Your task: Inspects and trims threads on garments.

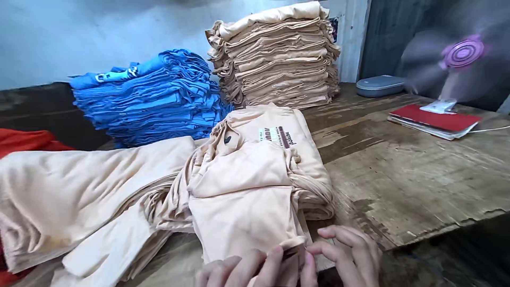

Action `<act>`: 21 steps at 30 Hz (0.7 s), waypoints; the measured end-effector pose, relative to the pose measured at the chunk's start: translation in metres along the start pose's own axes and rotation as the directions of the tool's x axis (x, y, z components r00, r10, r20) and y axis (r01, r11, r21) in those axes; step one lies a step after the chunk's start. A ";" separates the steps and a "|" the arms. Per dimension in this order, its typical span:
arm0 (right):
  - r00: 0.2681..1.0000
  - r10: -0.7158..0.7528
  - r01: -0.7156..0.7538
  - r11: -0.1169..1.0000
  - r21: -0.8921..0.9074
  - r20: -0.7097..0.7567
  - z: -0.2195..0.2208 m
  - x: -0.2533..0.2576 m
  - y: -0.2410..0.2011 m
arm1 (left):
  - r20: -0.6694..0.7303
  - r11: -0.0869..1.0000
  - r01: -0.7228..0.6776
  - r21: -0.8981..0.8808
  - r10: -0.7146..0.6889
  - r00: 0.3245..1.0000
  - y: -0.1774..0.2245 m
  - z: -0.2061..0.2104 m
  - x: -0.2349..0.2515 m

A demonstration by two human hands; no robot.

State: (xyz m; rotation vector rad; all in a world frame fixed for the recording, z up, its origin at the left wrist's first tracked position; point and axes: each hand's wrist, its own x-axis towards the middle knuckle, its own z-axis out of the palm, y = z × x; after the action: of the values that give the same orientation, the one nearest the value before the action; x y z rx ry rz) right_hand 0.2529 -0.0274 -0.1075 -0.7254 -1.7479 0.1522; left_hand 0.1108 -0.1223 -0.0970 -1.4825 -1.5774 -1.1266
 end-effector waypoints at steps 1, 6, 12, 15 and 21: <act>1.000 -0.003 0.003 1.000 0.014 0.002 -0.001 0.000 0.001 | -0.005 0.999 -0.035 0.027 0.035 0.999 0.001 0.002 0.000; 0.999 -0.049 0.048 0.997 0.058 0.022 -0.004 -0.001 0.003 | 0.001 0.990 -0.135 0.029 0.135 0.991 0.001 0.015 0.004; 0.968 -0.101 0.041 0.967 0.251 0.230 0.001 0.014 0.018 | 0.113 0.989 0.135 -0.067 -0.127 0.985 0.003 0.008 -0.002; 0.982 -0.092 0.031 0.941 0.338 0.165 0.006 0.032 0.021 | 0.231 0.942 0.325 -0.088 -0.298 0.926 -0.018 -0.018 0.007; 0.792 -0.177 -0.358 0.640 0.680 0.584 0.037 0.123 0.005 | 0.073 0.784 0.506 -0.360 -0.517 0.853 -0.088 -0.045 0.096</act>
State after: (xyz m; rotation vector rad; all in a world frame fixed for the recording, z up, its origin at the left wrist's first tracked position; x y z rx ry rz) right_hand 0.2055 0.0527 -0.0191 -0.0962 -1.9777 1.2749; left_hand 0.0095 -0.1234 -0.0043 -1.2696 -1.8871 -1.8348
